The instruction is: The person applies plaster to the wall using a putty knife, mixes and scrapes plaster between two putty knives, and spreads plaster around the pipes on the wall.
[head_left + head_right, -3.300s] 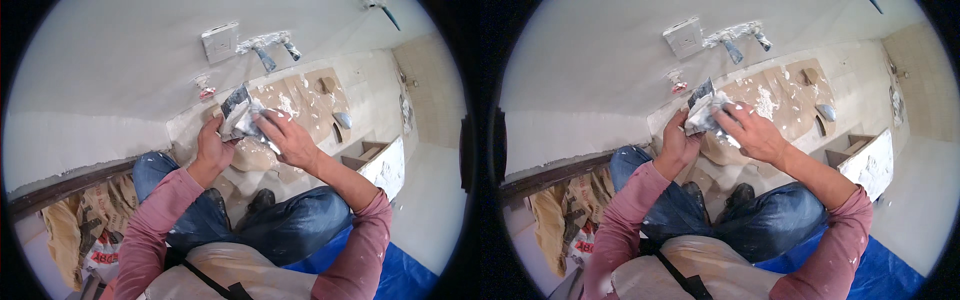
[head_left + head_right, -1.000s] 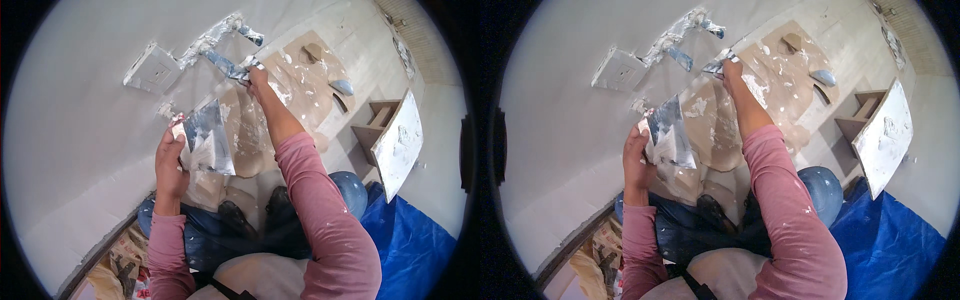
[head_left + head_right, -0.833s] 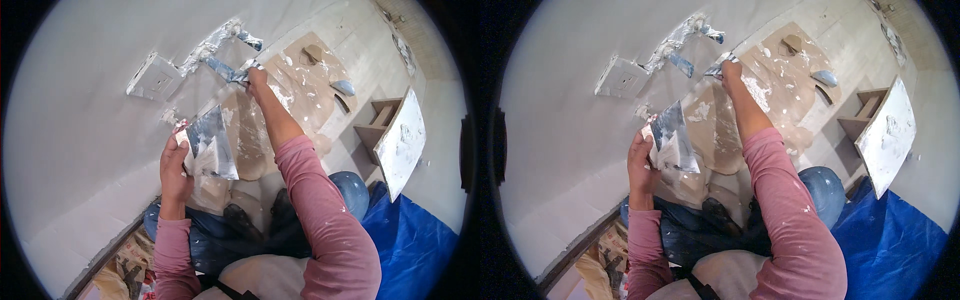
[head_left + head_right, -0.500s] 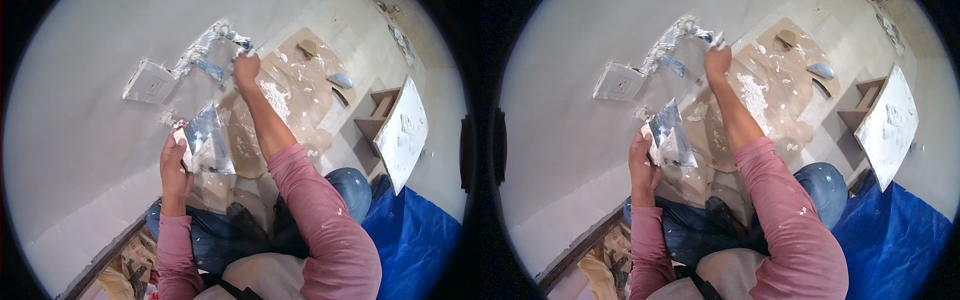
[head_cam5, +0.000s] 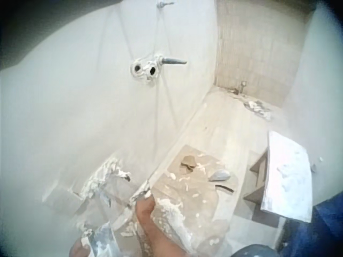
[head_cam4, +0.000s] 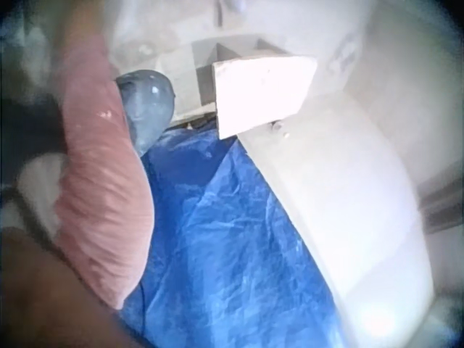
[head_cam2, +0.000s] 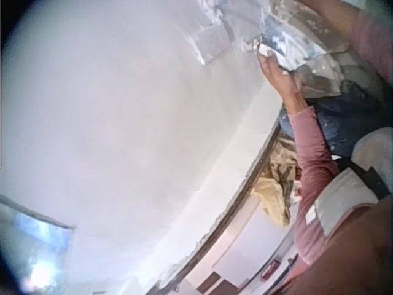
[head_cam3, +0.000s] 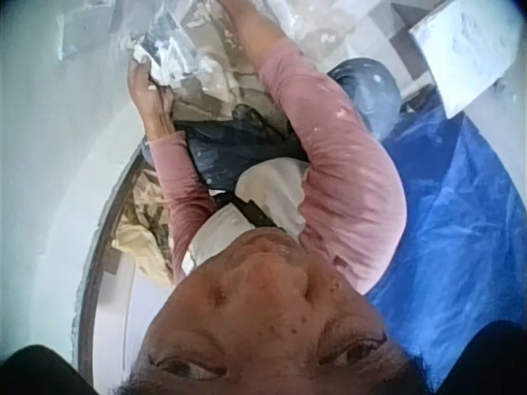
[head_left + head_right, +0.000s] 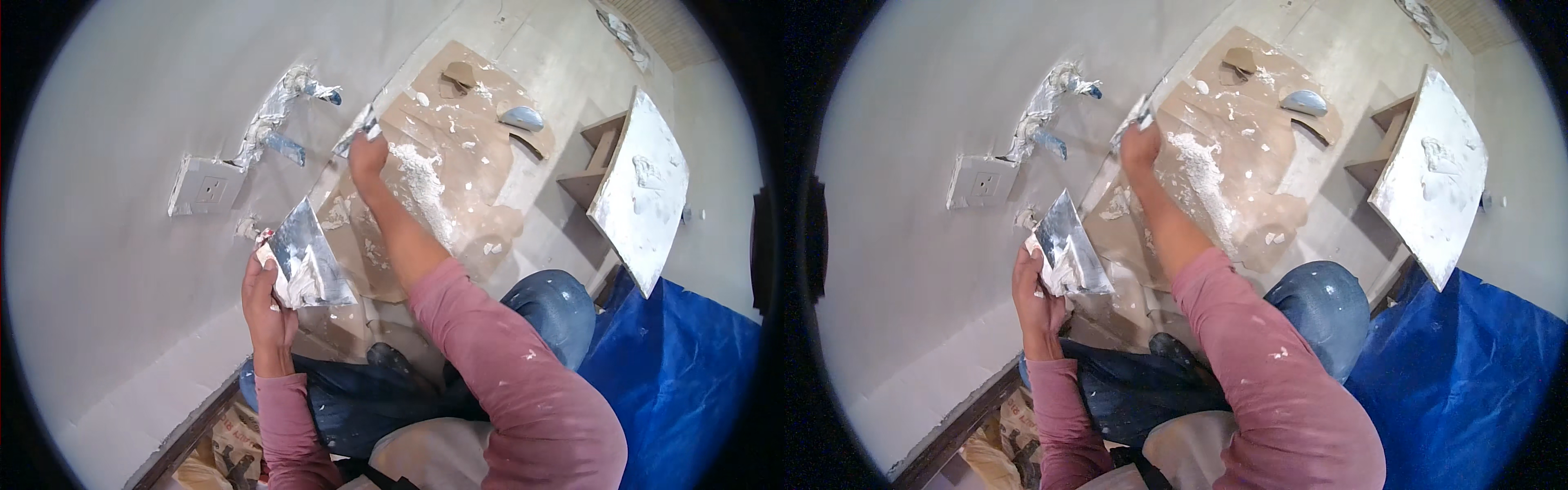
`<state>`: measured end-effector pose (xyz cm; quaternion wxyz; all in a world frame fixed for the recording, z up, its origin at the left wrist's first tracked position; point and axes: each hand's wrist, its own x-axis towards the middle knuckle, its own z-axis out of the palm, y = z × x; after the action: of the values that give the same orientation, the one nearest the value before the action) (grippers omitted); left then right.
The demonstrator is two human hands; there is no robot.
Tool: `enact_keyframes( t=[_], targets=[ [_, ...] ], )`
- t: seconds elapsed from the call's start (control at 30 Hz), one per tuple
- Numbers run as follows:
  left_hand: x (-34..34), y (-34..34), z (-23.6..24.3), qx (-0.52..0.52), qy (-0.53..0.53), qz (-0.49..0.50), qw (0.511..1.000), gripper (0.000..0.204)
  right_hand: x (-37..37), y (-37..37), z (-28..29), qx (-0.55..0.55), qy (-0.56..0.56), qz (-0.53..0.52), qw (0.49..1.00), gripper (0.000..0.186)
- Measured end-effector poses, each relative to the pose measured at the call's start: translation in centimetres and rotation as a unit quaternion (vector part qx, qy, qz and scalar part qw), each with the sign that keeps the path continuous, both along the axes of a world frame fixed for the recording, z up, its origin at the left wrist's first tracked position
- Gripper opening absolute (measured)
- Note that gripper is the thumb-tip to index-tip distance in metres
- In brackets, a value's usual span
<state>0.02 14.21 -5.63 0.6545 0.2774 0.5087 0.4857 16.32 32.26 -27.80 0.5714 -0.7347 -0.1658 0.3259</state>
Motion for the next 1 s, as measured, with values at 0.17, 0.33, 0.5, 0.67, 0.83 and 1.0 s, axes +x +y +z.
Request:
enact_keyframes(
  t=[0.17,0.33,0.5,0.67,0.83,1.0],
  targets=[
    [-2.3,-0.4,-1.3,0.006,0.033,0.026,0.999,0.042,1.4,3.8,-2.9,-0.067,0.115,0.020,0.991,0.043],
    [-0.8,0.5,-1.9,0.008,0.000,-0.014,1.000,0.042,6.1,7.1,-3.5,-0.076,0.101,0.035,0.991,0.043],
    [-0.8,0.4,-2.4,-0.002,0.009,-0.001,1.000,0.043,3.9,6.7,2.6,-0.018,0.080,0.002,0.997,0.036],
    [0.0,1.0,-2.4,-0.003,-0.020,-0.016,1.000,0.034,-2.3,1.1,8.0,0.198,-0.042,-0.004,0.979,0.030],
    [-0.1,1.3,-2.7,-0.009,-0.022,-0.014,1.000,0.029,-1.6,-1.2,4.7,0.132,-0.105,0.025,0.985,0.032],
    [-0.6,1.3,-2.9,0.000,-0.006,0.005,1.000,0.036,1.1,2.0,-2.6,-0.113,0.030,0.002,0.993,0.033]
  ],
)
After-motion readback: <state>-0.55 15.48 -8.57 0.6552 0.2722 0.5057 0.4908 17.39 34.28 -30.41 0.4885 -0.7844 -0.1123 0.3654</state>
